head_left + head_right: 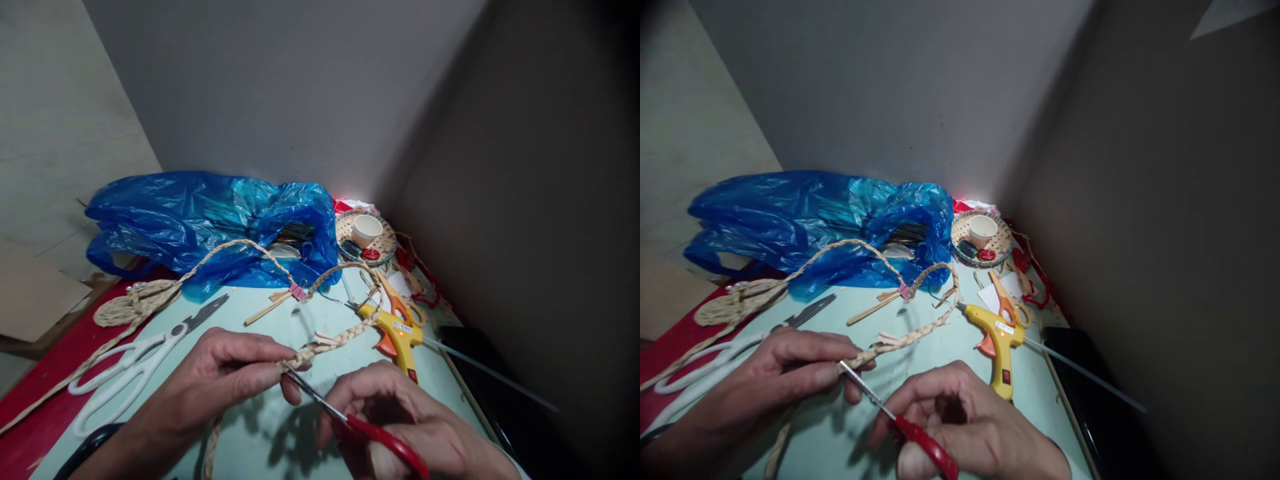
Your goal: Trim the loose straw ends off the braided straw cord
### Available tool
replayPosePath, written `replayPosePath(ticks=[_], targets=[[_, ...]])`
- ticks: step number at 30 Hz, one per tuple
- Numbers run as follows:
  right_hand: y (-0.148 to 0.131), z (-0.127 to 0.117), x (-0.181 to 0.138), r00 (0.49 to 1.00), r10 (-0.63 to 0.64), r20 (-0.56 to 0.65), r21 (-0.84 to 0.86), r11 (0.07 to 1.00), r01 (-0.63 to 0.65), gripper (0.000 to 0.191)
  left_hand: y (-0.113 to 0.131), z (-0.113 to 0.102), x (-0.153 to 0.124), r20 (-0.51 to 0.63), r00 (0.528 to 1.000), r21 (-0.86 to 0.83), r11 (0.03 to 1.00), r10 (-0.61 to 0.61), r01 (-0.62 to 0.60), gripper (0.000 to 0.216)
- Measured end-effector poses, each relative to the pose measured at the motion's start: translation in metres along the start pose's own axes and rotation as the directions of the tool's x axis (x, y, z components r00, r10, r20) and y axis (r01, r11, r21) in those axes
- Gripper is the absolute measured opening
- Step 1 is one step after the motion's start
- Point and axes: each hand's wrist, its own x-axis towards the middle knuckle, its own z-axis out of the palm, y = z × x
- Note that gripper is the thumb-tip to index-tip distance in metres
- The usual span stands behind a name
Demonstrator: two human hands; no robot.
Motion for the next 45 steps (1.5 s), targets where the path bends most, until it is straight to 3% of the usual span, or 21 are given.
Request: replayPosePath(ticks=[11,16,19,24,30,38,45], targets=[[-0.005,0.002,-0.004,1.0,-0.025,0.001,-0.045,0.999,0.025,0.042,0.009,-0.004,-0.004,0.032,0.999,0.163,0.986,-0.032,0.027,0.022],[-0.005,0.004,-0.004,1.0,-0.021,0.004,-0.078,0.997,0.021,0.044,0.012,-0.003,-0.006,0.026,0.997,0.076,0.994,-0.079,0.077,0.015],[-0.005,0.004,-0.003,1.0,0.002,0.0,-0.052,0.999,-0.002,0.043,0.011,-0.006,-0.006,0.041,0.993,0.115,0.988,-0.109,0.104,0.014],[-0.001,0.004,0.001,0.999,0.033,-0.016,0.051,0.998,-0.033,0.039,0.008,-0.015,-0.002,0.157,0.988,0.275,0.961,-0.01,-0.034,0.017],[-0.004,0.006,0.001,0.999,0.032,-0.037,0.026,0.999,-0.031,0.028,0.005,-0.02,0.001,0.141,0.989,0.387,0.917,0.046,-0.098,0.017],[-0.007,0.003,0.0,1.0,0.03,-0.009,-0.062,0.998,-0.03,0.031,0.005,-0.018,-0.002,0.13,0.991,0.361,0.933,-0.039,-0.011,0.018],[0.003,-0.004,0.002,0.999,0.01,0.039,0.052,0.999,-0.012,0.038,0.012,-0.011,-0.001,0.139,0.988,0.329,0.944,-0.07,0.021,0.017]])
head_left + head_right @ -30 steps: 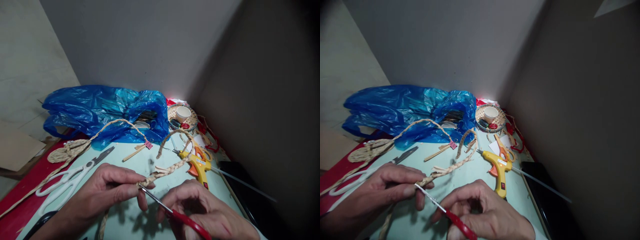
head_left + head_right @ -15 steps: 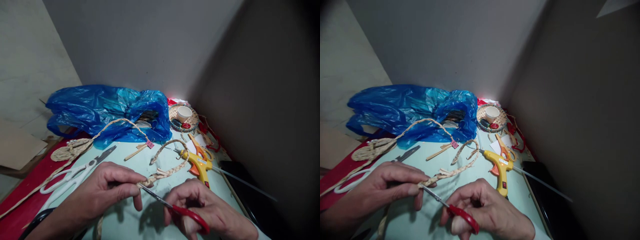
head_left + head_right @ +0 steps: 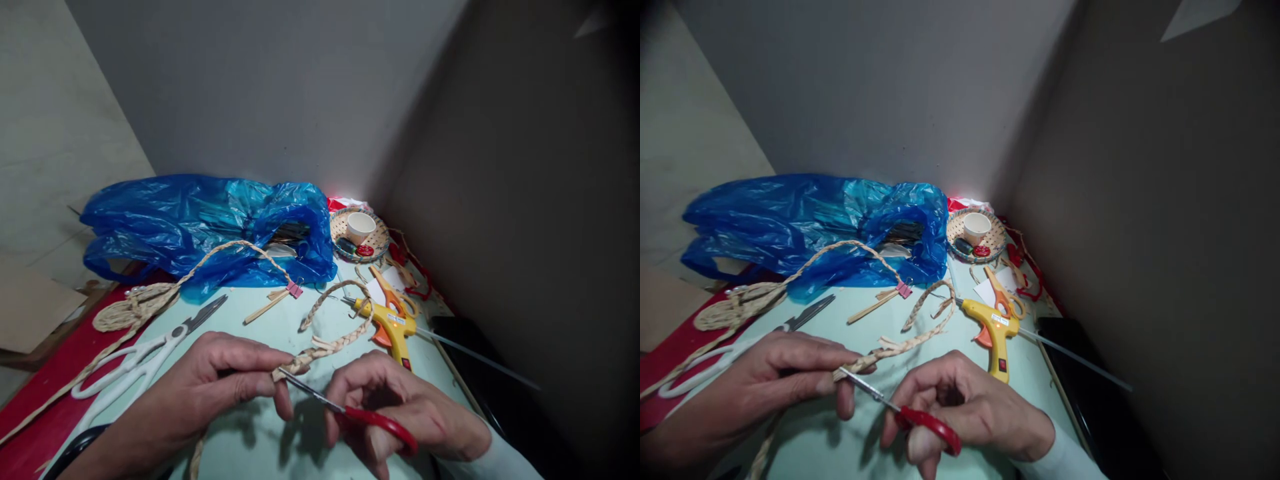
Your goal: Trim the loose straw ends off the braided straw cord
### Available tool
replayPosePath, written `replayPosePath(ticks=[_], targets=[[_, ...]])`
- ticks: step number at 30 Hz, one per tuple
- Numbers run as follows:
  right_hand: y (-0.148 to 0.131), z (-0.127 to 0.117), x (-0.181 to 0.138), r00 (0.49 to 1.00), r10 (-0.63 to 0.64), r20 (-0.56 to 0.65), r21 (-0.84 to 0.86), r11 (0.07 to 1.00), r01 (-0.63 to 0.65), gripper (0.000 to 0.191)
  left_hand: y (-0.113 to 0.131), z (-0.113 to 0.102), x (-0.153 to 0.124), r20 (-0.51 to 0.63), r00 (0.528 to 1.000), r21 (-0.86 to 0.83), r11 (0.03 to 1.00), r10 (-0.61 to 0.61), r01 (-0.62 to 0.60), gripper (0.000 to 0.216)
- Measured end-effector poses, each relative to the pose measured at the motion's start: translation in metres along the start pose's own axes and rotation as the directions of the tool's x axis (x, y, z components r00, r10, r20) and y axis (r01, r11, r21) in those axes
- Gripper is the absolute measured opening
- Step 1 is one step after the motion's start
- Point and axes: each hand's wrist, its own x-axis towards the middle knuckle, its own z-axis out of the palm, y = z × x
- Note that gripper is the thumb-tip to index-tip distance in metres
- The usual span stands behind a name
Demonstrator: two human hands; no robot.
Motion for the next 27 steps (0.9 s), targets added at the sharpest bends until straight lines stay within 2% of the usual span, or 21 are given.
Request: replayPosePath(ticks=[6,12,18,21,24,27], targets=[[0.003,-0.005,0.0,0.996,-0.026,0.087,0.112,0.994,0.016,0.036,-0.002,0.002,-0.001,0.078,0.997,-0.108,0.994,0.023,-0.015,0.022],[0.005,-0.008,-0.001,0.99,-0.064,0.125,0.132,0.99,0.047,0.037,0.002,0.006,-0.003,0.023,1.0,-0.077,0.997,0.02,-0.018,0.02],[0.006,-0.007,-0.001,0.993,-0.051,0.105,0.09,0.995,0.041,0.037,-0.004,0.007,-0.003,-0.06,0.993,-0.089,0.99,0.103,-0.108,0.021],[0.007,-0.004,0.001,0.997,-0.068,0.035,0.07,0.995,0.065,0.041,-0.01,0.009,-0.003,-0.053,0.997,-0.117,0.991,0.064,-0.07,0.018],[0.006,0.001,0.003,0.997,-0.073,0.004,0.037,0.997,0.072,0.044,-0.015,0.013,-0.003,-0.054,0.998,-0.257,0.966,-0.033,0.018,0.017],[0.006,0.004,0.004,0.996,-0.084,-0.001,0.042,0.996,0.084,0.042,-0.017,0.017,-0.002,-0.016,0.995,-0.385,0.919,-0.097,0.083,0.025]])
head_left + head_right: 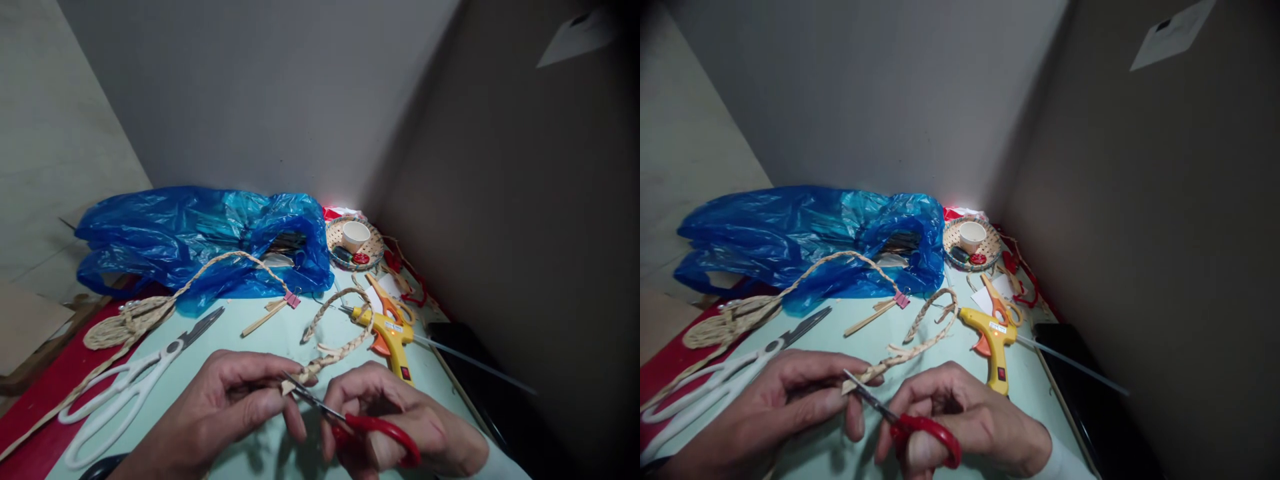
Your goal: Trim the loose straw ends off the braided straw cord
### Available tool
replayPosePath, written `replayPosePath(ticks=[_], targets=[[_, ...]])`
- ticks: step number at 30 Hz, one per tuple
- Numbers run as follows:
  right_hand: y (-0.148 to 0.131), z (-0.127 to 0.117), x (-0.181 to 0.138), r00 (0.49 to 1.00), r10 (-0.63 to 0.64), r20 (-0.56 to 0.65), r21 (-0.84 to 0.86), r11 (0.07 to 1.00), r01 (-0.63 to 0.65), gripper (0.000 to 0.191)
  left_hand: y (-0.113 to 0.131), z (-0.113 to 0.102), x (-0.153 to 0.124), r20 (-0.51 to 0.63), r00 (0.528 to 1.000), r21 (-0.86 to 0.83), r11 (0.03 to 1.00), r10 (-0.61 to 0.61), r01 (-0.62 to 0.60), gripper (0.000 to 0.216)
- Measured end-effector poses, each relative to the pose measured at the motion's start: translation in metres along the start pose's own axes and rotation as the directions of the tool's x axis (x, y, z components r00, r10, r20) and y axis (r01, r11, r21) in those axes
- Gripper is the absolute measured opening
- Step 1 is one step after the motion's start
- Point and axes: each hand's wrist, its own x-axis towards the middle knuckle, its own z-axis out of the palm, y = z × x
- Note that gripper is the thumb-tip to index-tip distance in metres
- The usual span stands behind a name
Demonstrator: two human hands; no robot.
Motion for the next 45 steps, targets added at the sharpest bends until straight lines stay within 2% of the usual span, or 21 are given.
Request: replayPosePath(ticks=[6,12,16,22,27,32,37,40,45], targets=[[0.005,0.0,0.001,0.999,-0.043,-0.003,0.032,0.999,0.043,0.044,0.0,0.002,0.002,0.002,1.0,0.014,1.0,-0.008,0.008,0.023],[0.0,0.004,0.002,1.0,0.008,-0.013,0.022,1.0,-0.008,0.035,0.012,0.003,-0.003,-0.078,0.997,0.204,0.979,-0.012,0.028,0.015],[-0.006,0.006,0.001,0.998,0.031,-0.062,-0.001,1.0,-0.031,0.032,0.013,0.001,-0.003,-0.108,0.994,0.261,0.965,0.006,0.022,0.017],[-0.003,0.008,0.001,0.996,0.009,-0.085,0.025,1.0,-0.007,0.032,0.008,-0.003,-0.001,-0.073,0.996,0.268,0.963,0.044,-0.023,0.019],[0.001,0.009,0.002,0.998,0.015,-0.055,0.024,1.0,-0.014,0.037,0.015,0.002,-0.002,-0.066,0.998,0.344,0.939,-0.011,0.033,0.018],[-0.001,0.009,0.002,0.998,0.034,-0.052,0.024,0.999,-0.032,0.028,0.016,0.003,-0.003,-0.085,0.996,0.339,0.94,-0.011,0.04,0.02],[-0.005,0.008,-0.001,0.994,0.053,-0.099,0.008,0.999,-0.053,0.021,0.012,0.0,-0.002,-0.093,0.996,0.311,0.95,0.018,0.012,0.019],[-0.003,0.008,0.0,0.995,0.033,-0.089,-0.001,0.999,-0.034,0.024,0.011,0.0,-0.001,-0.098,0.995,0.286,0.958,0.021,0.008,0.02],[0.003,0.007,0.003,1.0,-0.024,-0.01,-0.023,0.999,0.023,0.039,0.011,0.002,-0.002,-0.108,0.993,0.309,0.951,0.045,-0.009,0.018]])
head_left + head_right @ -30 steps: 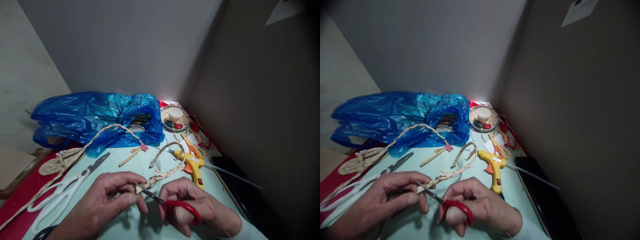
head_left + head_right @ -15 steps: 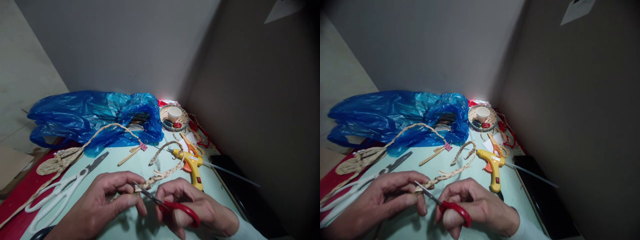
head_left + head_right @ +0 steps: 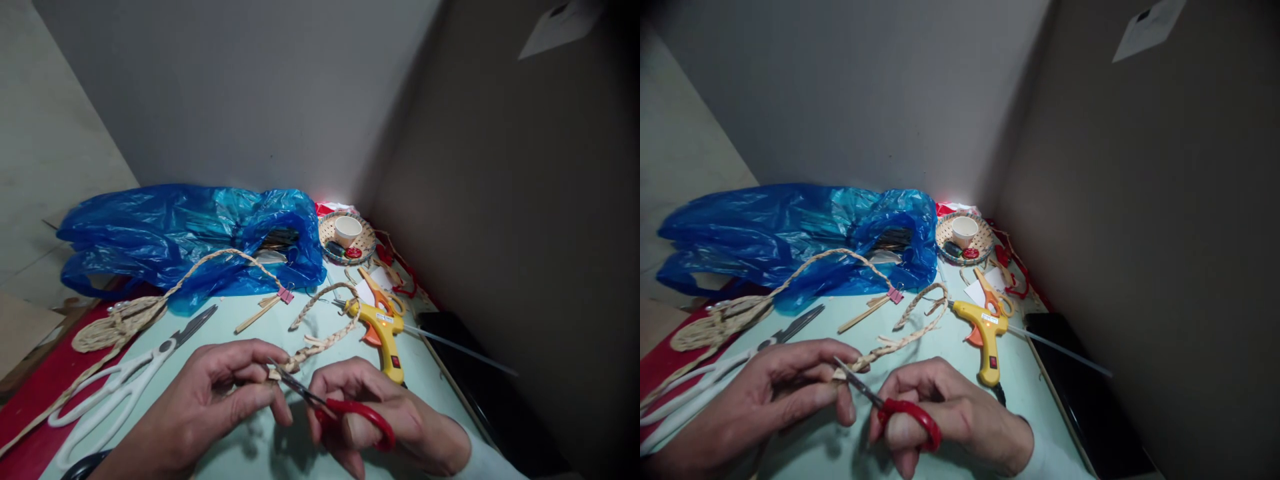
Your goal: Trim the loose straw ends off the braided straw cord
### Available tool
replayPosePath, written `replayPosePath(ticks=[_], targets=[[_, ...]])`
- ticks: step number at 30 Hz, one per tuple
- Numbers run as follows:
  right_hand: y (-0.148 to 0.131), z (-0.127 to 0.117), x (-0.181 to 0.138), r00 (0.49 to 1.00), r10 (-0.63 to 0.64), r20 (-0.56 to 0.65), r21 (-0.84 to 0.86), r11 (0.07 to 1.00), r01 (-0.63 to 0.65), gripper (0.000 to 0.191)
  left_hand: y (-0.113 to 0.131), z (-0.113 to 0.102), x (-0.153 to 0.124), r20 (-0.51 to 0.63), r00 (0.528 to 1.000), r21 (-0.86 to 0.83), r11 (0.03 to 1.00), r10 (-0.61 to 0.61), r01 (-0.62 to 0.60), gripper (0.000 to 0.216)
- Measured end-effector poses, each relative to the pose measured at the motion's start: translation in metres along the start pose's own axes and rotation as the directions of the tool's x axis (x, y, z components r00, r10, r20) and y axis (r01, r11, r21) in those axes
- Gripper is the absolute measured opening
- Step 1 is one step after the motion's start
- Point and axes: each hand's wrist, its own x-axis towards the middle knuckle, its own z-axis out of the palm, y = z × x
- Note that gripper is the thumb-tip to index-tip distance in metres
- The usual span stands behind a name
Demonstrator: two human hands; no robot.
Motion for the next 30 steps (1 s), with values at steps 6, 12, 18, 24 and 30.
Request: replayPosePath(ticks=[6,12,18,24,30], targets=[[-0.002,0.002,-0.001,0.997,0.018,-0.071,0.042,0.999,-0.015,0.024,-0.004,0.0,0.001,-0.032,0.999,-0.019,1.0,0.023,-0.024,0.018],[-0.007,0.006,-0.002,0.993,0.056,-0.107,0.021,0.998,-0.054,0.024,-0.01,-0.003,0.004,-0.034,0.996,-0.025,0.996,0.087,-0.087,0.02],[-0.008,0.008,-0.003,0.995,0.051,-0.087,-0.002,0.999,-0.052,0.027,-0.013,-0.007,0.004,-0.046,0.993,-0.051,0.992,0.112,-0.114,0.019],[-0.002,0.007,-0.001,0.997,0.007,-0.073,0.046,0.999,-0.003,0.027,-0.016,-0.01,0.006,0.013,0.992,-0.016,0.992,0.123,-0.123,0.019],[-0.007,0.01,-0.003,0.986,0.042,-0.162,-0.014,0.999,-0.045,0.018,-0.015,-0.006,0.006,-0.055,0.992,-0.024,0.993,0.11,-0.112,0.02]])
